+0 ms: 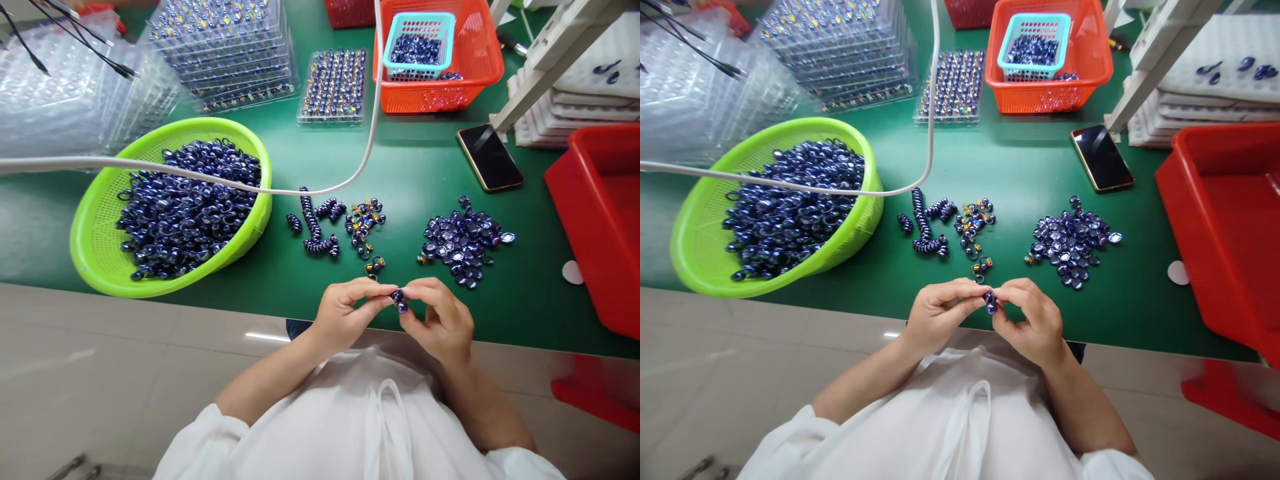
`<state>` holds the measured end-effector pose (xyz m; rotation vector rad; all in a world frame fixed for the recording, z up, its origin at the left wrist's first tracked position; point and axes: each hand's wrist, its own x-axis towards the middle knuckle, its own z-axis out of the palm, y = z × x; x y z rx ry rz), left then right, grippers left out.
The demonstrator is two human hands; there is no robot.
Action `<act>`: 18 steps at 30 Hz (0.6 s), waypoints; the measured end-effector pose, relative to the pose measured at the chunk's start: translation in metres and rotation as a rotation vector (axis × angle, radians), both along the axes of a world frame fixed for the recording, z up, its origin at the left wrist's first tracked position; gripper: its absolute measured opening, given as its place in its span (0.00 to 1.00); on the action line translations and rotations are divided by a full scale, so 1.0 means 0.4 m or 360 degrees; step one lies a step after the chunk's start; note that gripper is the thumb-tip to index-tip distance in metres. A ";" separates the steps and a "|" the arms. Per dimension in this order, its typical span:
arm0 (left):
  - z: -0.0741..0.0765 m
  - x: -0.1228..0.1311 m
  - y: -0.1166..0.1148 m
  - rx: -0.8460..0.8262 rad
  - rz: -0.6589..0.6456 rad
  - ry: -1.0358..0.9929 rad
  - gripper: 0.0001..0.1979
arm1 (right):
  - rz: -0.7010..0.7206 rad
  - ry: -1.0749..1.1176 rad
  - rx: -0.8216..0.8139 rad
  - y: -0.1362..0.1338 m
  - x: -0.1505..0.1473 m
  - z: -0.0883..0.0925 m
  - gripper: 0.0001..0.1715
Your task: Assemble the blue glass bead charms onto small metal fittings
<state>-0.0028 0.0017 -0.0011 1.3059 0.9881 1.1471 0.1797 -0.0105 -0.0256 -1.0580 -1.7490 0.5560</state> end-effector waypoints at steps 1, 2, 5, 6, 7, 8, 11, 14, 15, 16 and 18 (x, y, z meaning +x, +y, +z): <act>0.001 -0.001 0.000 -0.0037 -0.0007 0.0006 0.07 | -0.0024 -0.0073 0.0044 0.000 0.001 0.003 0.23; 0.003 -0.002 0.001 -0.0079 -0.0013 0.0017 0.07 | -0.0050 -0.0144 0.0092 0.001 0.002 0.005 0.22; 0.007 -0.004 0.000 -0.0206 -0.0028 0.0028 0.08 | -0.0111 -0.0340 0.0233 0.002 0.004 0.008 0.22; 0.008 -0.005 0.000 -0.0249 -0.0035 0.0015 0.08 | -0.0122 -0.0384 0.0275 0.002 0.005 0.007 0.22; 0.009 -0.004 -0.001 -0.0294 -0.0044 -0.0004 0.09 | -0.0129 -0.0418 0.0310 0.003 0.006 0.007 0.21; 0.010 -0.004 -0.002 -0.0342 -0.0052 -0.0030 0.09 | -0.0130 -0.0443 0.0337 0.003 0.006 0.006 0.21; 0.013 -0.004 -0.004 -0.0486 -0.0068 -0.0106 0.10 | -0.0127 -0.0489 0.0371 0.005 0.009 0.007 0.19; 0.017 -0.006 -0.003 -0.0576 -0.0076 -0.0146 0.10 | -0.0106 -0.0490 0.0392 0.007 0.011 0.012 0.19; 0.018 -0.007 -0.002 -0.0597 -0.0084 -0.0160 0.11 | -0.0094 -0.0488 0.0407 0.007 0.012 0.015 0.20; 0.019 -0.009 -0.001 -0.0618 -0.0092 -0.0179 0.11 | -0.0076 -0.0488 0.0423 0.008 0.013 0.018 0.22; 0.020 -0.011 0.001 -0.0659 -0.0106 -0.0216 0.12 | -0.0041 -0.0482 0.0444 0.010 0.015 0.023 0.24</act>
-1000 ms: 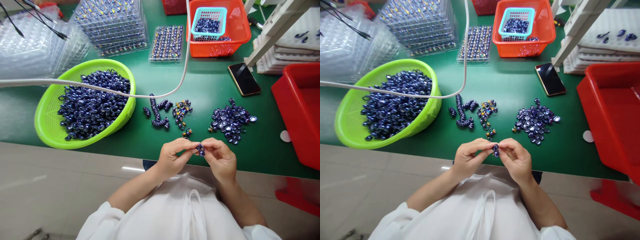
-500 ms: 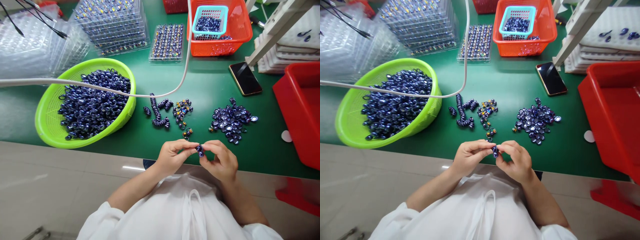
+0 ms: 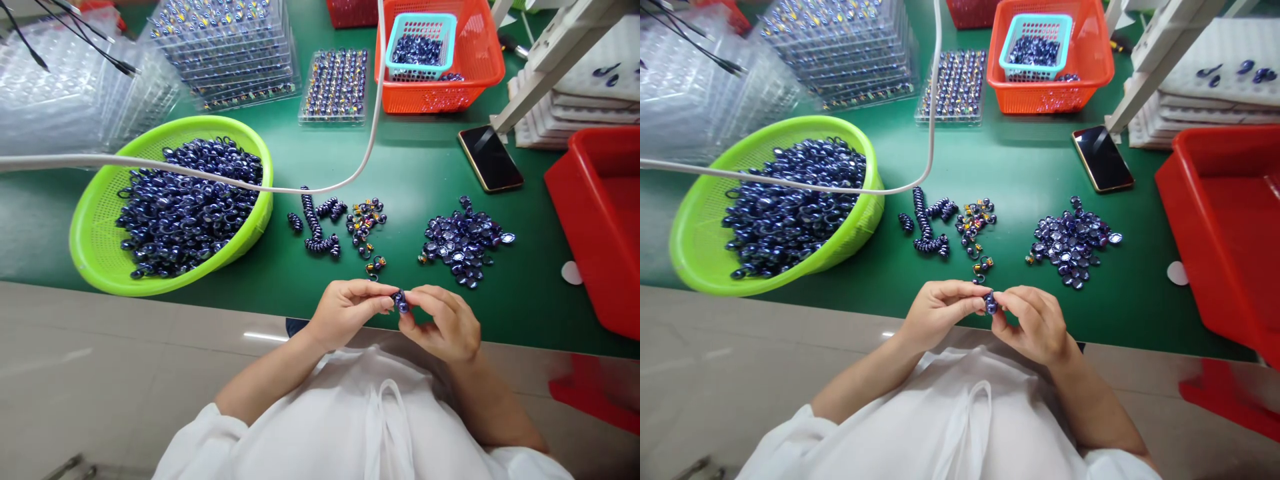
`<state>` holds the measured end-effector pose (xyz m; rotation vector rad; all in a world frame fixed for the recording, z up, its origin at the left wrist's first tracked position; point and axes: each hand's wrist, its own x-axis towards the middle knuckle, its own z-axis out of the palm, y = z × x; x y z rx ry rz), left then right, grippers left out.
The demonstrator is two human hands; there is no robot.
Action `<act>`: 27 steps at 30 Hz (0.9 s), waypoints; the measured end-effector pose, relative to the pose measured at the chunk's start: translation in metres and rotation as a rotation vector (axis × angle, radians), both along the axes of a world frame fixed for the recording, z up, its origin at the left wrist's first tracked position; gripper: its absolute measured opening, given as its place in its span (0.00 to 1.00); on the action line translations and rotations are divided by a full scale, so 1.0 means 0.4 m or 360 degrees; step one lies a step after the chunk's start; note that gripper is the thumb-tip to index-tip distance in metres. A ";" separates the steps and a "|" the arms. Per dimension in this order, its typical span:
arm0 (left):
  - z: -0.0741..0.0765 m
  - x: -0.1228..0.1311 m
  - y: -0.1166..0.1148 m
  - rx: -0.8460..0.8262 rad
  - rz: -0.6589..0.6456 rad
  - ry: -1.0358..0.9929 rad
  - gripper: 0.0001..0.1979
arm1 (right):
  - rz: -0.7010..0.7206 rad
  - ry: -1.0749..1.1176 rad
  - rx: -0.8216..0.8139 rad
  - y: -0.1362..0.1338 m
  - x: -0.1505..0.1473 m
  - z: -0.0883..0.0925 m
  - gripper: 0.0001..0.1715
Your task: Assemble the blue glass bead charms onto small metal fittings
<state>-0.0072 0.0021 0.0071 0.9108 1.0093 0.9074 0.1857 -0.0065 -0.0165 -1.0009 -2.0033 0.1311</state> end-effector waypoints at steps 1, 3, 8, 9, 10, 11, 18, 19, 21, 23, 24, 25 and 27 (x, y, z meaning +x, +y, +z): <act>0.000 -0.001 0.001 -0.0015 0.0000 -0.0009 0.12 | 0.0026 0.0002 -0.0001 0.001 0.002 0.002 0.25; 0.002 -0.003 0.002 -0.0026 0.0008 -0.0001 0.13 | 0.0075 0.0013 -0.0024 0.003 0.005 0.004 0.27; 0.007 -0.001 0.003 0.0041 0.0030 0.0033 0.12 | 0.0162 0.0057 -0.0035 0.006 0.014 0.002 0.32; 0.008 0.000 0.003 0.0064 0.0030 0.0038 0.11 | 0.0175 0.0060 -0.0039 0.006 0.016 0.001 0.33; 0.008 0.001 0.003 0.0090 0.0030 0.0048 0.11 | 0.0186 0.0060 -0.0049 0.006 0.017 -0.001 0.33; 0.008 0.001 0.003 0.0124 0.0030 0.0064 0.11 | 0.0197 0.0060 -0.0058 0.006 0.019 -0.002 0.33; 0.003 -0.001 0.001 0.0650 0.0000 0.0332 0.09 | 0.0145 0.0085 -0.0084 -0.001 0.022 -0.016 0.34; 0.002 0.000 0.001 0.0761 0.0016 0.0367 0.09 | 0.0132 0.0096 -0.0086 -0.003 0.021 -0.018 0.35; 0.000 0.004 0.000 0.0963 0.0070 0.0422 0.08 | 0.0088 0.0138 -0.0100 -0.008 0.018 -0.021 0.35; -0.003 0.007 0.000 0.1092 0.0120 0.0447 0.08 | 0.0046 0.0213 -0.0142 -0.014 0.013 -0.023 0.33; -0.005 0.008 0.000 0.1131 0.0132 0.0448 0.08 | 0.0030 0.0268 -0.0180 -0.017 0.010 -0.024 0.31; -0.007 0.009 0.000 0.1157 0.0136 0.0445 0.08 | 0.0019 0.0337 -0.0229 -0.019 0.007 -0.024 0.30; -0.012 0.009 0.001 0.1207 0.0127 0.0440 0.09 | 0.0018 0.0491 -0.0354 -0.024 0.003 -0.024 0.28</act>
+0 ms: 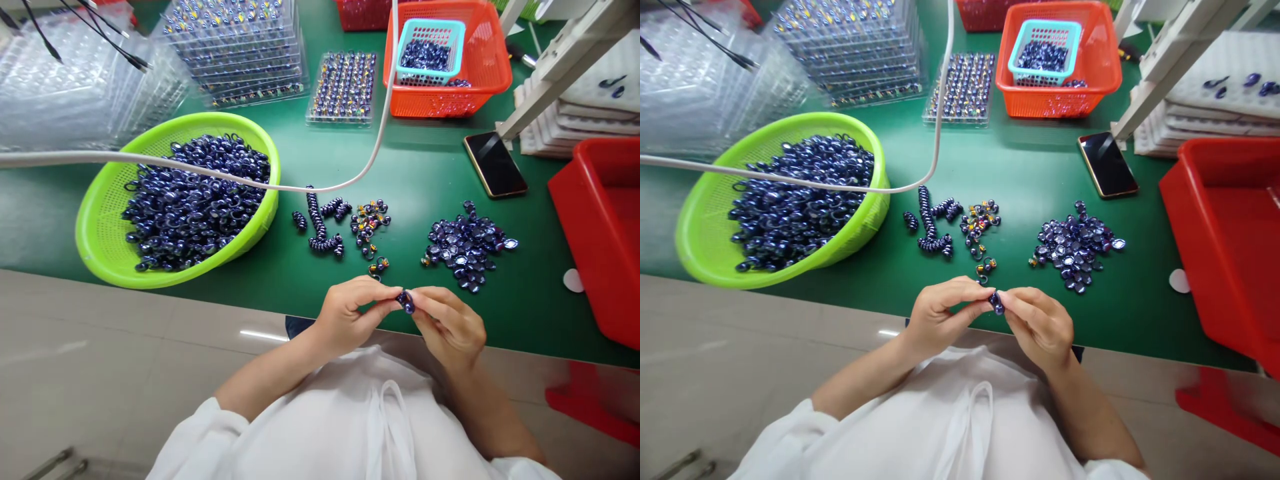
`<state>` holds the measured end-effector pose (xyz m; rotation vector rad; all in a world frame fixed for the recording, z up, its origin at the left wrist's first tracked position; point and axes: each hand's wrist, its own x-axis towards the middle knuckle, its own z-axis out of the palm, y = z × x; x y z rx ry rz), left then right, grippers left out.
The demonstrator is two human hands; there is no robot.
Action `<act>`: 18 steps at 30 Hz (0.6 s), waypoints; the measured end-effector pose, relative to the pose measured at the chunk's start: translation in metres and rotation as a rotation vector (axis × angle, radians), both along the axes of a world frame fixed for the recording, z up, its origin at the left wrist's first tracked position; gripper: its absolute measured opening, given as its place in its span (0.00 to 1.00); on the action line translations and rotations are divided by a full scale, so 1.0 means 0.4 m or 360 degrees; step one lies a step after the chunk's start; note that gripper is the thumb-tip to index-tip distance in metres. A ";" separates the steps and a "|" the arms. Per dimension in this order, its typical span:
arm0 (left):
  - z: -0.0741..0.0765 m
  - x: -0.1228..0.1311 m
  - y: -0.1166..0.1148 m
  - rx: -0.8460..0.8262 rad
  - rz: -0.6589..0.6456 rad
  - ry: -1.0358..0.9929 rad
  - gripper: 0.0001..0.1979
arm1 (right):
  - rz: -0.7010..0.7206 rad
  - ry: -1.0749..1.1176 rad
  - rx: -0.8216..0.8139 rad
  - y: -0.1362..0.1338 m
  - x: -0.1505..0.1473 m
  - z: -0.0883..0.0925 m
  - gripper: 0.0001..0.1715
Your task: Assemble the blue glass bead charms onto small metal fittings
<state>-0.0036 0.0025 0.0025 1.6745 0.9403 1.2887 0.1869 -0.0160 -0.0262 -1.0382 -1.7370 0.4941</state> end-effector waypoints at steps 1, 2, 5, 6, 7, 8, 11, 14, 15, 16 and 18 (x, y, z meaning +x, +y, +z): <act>-0.002 0.000 0.000 0.0025 -0.0008 0.0008 0.09 | 0.0006 0.0073 -0.0065 -0.002 -0.002 0.000 0.27; -0.003 0.000 0.000 0.0052 -0.0011 0.0018 0.10 | 0.0011 0.0138 -0.0126 -0.003 -0.003 0.000 0.26; -0.002 0.002 -0.001 0.0096 0.0012 0.0045 0.09 | 0.0065 0.0292 -0.0280 -0.004 -0.006 -0.001 0.24; -0.001 0.003 -0.002 0.0090 0.0023 0.0052 0.09 | 0.0084 0.0349 -0.0334 -0.004 -0.008 -0.001 0.23; 0.000 0.004 -0.003 0.0080 0.0032 0.0056 0.08 | 0.0100 0.0408 -0.0391 -0.004 -0.010 -0.001 0.21; 0.002 0.005 -0.005 0.0068 0.0039 0.0060 0.08 | 0.0110 0.0464 -0.0455 -0.004 -0.012 -0.001 0.20; 0.002 0.007 -0.008 0.0061 0.0045 0.0060 0.08 | 0.0108 0.0606 -0.0685 -0.003 -0.023 0.003 0.14; -0.001 0.008 -0.009 0.0095 0.0039 0.0050 0.09 | 0.0155 0.0732 -0.0903 -0.003 -0.034 0.010 0.10; -0.001 0.008 -0.010 0.0104 0.0043 0.0046 0.09 | 0.0177 0.0779 -0.0955 -0.003 -0.036 0.012 0.09; -0.001 0.008 -0.011 0.0105 0.0051 0.0046 0.09 | 0.0201 0.0826 -0.0999 -0.003 -0.038 0.013 0.08; 0.000 0.007 -0.013 0.0086 0.0063 0.0049 0.09 | 0.0254 0.0911 -0.1073 -0.004 -0.041 0.015 0.08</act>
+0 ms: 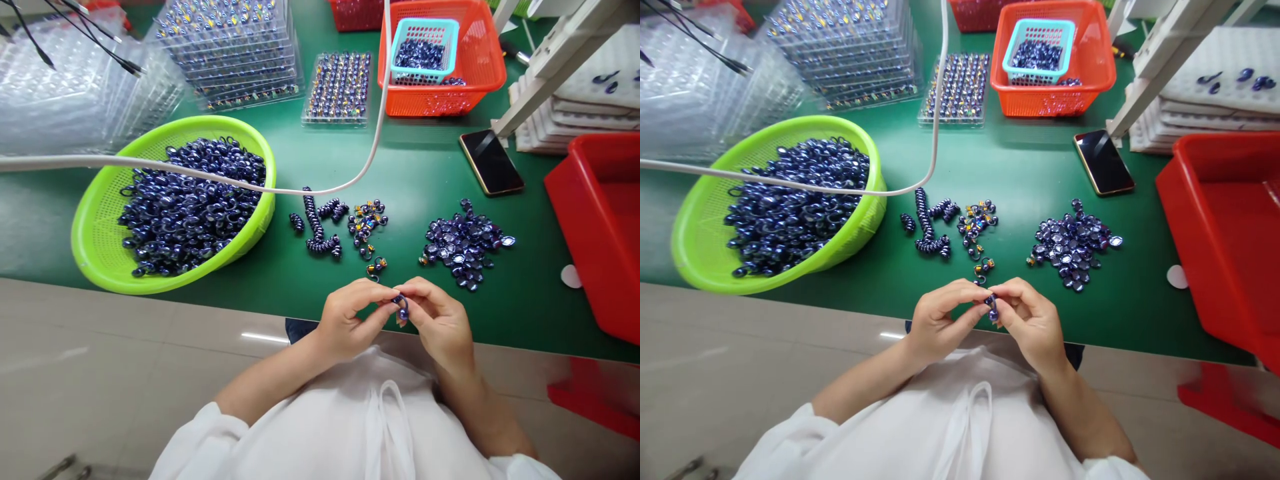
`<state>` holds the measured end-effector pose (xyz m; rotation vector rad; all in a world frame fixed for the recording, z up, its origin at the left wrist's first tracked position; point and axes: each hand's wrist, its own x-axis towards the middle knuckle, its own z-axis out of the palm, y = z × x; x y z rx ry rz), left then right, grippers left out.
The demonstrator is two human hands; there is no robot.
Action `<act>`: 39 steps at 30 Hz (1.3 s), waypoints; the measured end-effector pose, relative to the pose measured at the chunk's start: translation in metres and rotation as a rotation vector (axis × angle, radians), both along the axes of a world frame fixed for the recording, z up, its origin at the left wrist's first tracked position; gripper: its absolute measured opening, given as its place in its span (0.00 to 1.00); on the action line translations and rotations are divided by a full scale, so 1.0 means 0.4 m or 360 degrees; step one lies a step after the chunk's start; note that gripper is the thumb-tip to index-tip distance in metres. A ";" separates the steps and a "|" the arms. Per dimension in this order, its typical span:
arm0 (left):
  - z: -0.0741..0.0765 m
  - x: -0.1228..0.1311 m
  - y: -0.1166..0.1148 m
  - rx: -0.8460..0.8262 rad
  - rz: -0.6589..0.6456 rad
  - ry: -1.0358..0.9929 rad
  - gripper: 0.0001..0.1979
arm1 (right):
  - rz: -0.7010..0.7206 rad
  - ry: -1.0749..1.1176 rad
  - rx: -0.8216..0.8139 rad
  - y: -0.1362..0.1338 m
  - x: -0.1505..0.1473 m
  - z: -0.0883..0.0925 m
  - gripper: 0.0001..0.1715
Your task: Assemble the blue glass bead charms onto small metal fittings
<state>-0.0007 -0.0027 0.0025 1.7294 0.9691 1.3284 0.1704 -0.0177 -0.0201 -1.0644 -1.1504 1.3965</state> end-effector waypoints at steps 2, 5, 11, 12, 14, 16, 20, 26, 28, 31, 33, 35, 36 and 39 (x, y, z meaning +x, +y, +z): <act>0.001 -0.001 -0.002 -0.0023 -0.0006 -0.0003 0.08 | 0.0040 0.0064 -0.0034 -0.001 -0.004 0.001 0.07; 0.000 -0.004 -0.002 -0.0014 -0.0010 -0.0031 0.07 | 0.0025 0.0092 -0.0008 -0.002 -0.014 0.003 0.07; -0.020 -0.010 0.003 -0.0042 0.0018 -0.0046 0.08 | -0.0042 0.0084 -0.0045 0.001 -0.030 0.002 0.05; -0.024 -0.009 0.002 -0.0087 0.0021 -0.0060 0.08 | -0.0042 0.0073 -0.0039 0.001 -0.030 0.001 0.05; -0.031 -0.005 -0.001 -0.0260 0.0030 -0.0136 0.06 | -0.0054 0.0027 0.0000 0.000 -0.028 0.001 0.06; -0.034 0.000 -0.005 -0.0557 0.0034 -0.0302 0.04 | -0.0064 -0.0067 0.0076 -0.001 -0.025 0.003 0.08; -0.024 0.006 -0.004 -0.1183 -0.0048 -0.0717 0.08 | -0.0059 -0.0409 0.0342 0.001 -0.007 0.005 0.12; 0.002 -0.012 0.012 -0.1335 -0.0163 -0.0617 0.11 | -0.0084 -0.0939 0.0827 0.017 0.034 0.007 0.17; 0.005 -0.014 0.013 -0.1256 -0.0137 -0.0473 0.10 | -0.0053 -0.1094 0.0983 0.021 0.039 0.010 0.19; 0.005 -0.009 0.015 -0.1294 -0.0146 -0.0458 0.11 | -0.0060 -0.1212 0.1173 0.023 0.036 0.015 0.20; 0.003 -0.006 0.018 -0.1430 -0.0219 -0.0555 0.12 | -0.0090 -0.1210 0.1205 0.020 0.029 0.019 0.20; 0.000 -0.006 0.022 -0.1600 -0.0326 -0.0672 0.13 | -0.0094 -0.1142 0.1164 0.016 0.023 0.024 0.20; -0.003 -0.007 0.023 -0.1683 -0.0379 -0.0730 0.14 | -0.0080 -0.1091 0.1124 0.014 0.020 0.027 0.19; -0.013 -0.008 0.024 -0.1877 -0.0489 -0.0870 0.15 | 0.0027 -0.0939 0.1006 0.011 0.019 0.032 0.16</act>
